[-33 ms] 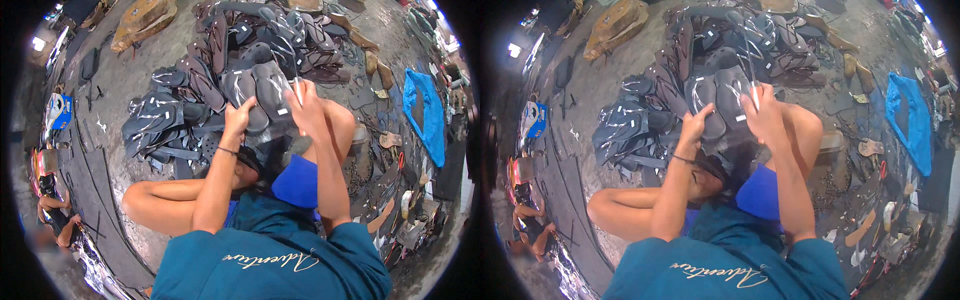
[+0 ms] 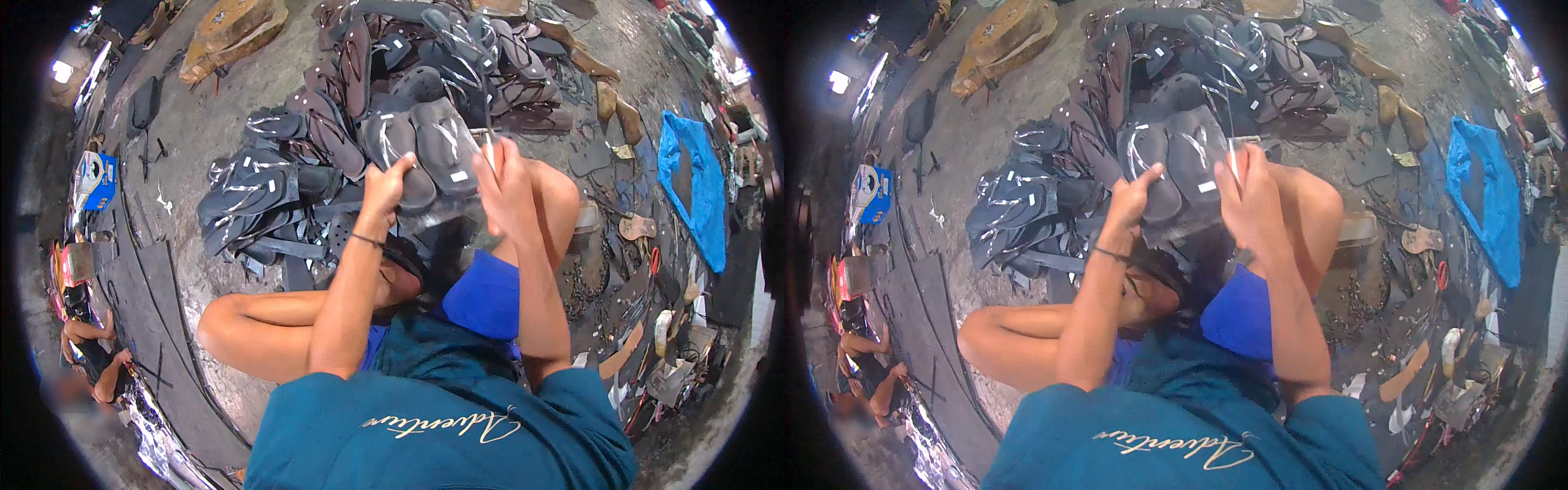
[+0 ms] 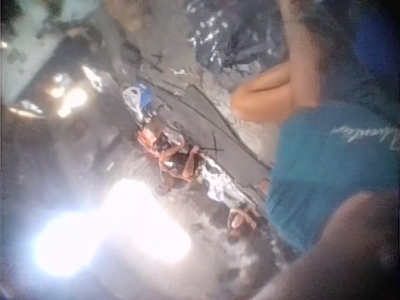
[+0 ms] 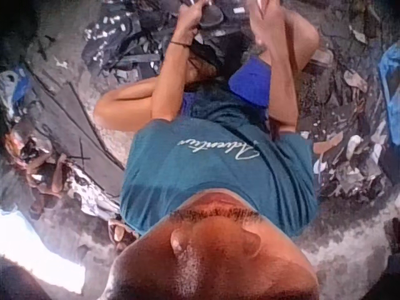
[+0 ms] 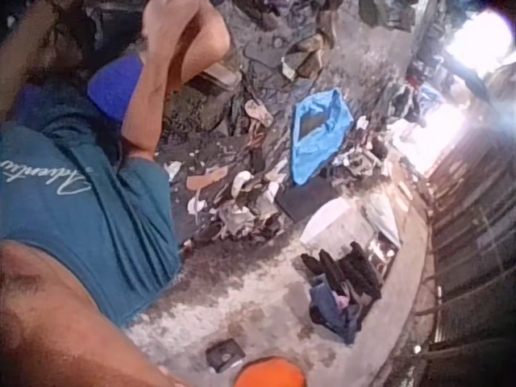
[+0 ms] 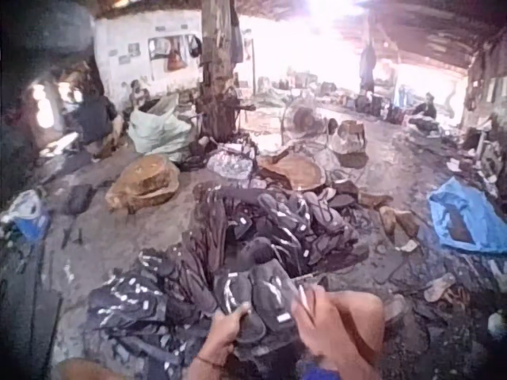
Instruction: The person sits on the floor and uses a knife to trim the edges of multiple flip-flops and sandals. They handle each item one at a time, scraping and smoothing the soles and straps, then placing the finished pieces aside.
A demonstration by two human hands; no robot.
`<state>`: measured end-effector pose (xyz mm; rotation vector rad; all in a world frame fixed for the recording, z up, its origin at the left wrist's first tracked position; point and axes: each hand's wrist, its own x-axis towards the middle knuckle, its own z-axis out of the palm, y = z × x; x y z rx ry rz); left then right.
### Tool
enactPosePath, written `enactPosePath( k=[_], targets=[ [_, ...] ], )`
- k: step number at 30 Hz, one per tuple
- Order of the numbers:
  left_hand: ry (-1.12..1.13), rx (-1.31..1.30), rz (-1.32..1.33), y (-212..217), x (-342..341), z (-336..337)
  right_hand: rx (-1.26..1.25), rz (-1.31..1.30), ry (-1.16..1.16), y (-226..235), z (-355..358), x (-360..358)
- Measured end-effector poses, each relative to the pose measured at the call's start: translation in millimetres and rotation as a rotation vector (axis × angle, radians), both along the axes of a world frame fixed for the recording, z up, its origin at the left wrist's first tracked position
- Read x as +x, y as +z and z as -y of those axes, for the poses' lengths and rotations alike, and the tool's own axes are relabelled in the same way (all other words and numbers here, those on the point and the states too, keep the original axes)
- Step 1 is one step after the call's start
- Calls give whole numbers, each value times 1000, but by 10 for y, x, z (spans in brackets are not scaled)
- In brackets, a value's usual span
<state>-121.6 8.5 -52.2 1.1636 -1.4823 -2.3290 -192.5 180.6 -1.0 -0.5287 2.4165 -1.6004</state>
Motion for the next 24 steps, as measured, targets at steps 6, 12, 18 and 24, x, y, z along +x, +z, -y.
enactPosePath(
  k=[6,12,18,24],
  targets=[
    [-93,155,81,176,-135,288,105,179,65,184,-542,1291],
    [-167,381,56,213,-126,422,172,113,91,-57,-573,1570],
    [-197,299,57,115,-43,389,234,154,144,-131,-347,1192],
    [-227,242,44,146,67,311,188,292,257,-270,-281,997]
  ],
)
